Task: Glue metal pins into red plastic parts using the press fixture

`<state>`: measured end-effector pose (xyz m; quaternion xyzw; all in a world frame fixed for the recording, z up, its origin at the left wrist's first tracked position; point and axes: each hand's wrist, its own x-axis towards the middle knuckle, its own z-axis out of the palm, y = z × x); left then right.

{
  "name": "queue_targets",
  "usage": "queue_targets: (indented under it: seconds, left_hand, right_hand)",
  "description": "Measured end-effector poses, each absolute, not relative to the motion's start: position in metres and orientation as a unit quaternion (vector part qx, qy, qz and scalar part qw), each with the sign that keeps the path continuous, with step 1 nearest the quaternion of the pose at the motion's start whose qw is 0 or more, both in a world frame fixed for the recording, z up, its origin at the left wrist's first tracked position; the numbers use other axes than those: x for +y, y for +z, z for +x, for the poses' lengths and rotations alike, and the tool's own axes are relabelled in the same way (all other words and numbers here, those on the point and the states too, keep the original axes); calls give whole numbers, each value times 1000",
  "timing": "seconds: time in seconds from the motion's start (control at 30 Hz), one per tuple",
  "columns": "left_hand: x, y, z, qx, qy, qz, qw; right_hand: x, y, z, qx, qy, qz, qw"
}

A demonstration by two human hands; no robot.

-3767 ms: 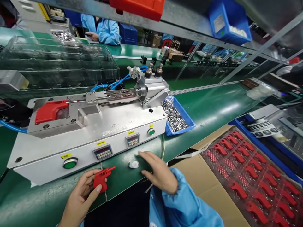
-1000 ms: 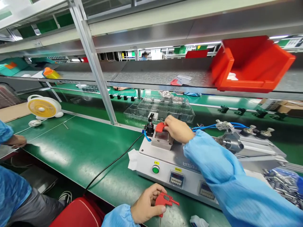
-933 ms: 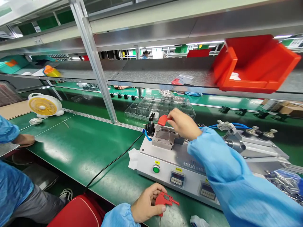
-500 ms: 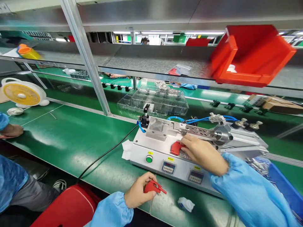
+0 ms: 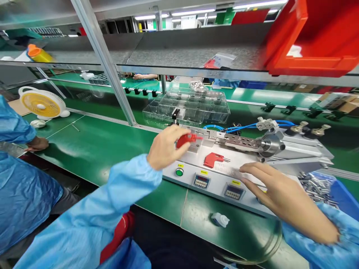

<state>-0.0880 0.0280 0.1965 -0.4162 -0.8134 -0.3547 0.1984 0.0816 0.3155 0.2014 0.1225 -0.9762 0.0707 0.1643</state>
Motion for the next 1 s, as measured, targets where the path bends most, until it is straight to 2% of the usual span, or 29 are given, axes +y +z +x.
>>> queue_targets:
  seconds: [0.17,0.3,0.6,0.83,0.9,1.0]
  left_hand:
    - [78,226,-124,-921,-91,-360,117]
    - [94,227,-124,-933,-11,-351,77]
    - [74,204,-123,-903,-46,-402,142]
    - [14,172,-74,-824,-158,-507,196]
    - [2,155,-58,-808,-157,-538,180]
    - [-3,135,-52,-814,-94,-560,123]
  right_hand:
    - [321,191,105,-979,94,97,156]
    - [329,190,130,-980,80,83,164]
    - [340,178,141,-976,87,89,181]
    - [343,145,148,-963,8,84,258]
    - [344,135,152,-961,8,83,262]
    - [343,128,155,-968,34,57,242]
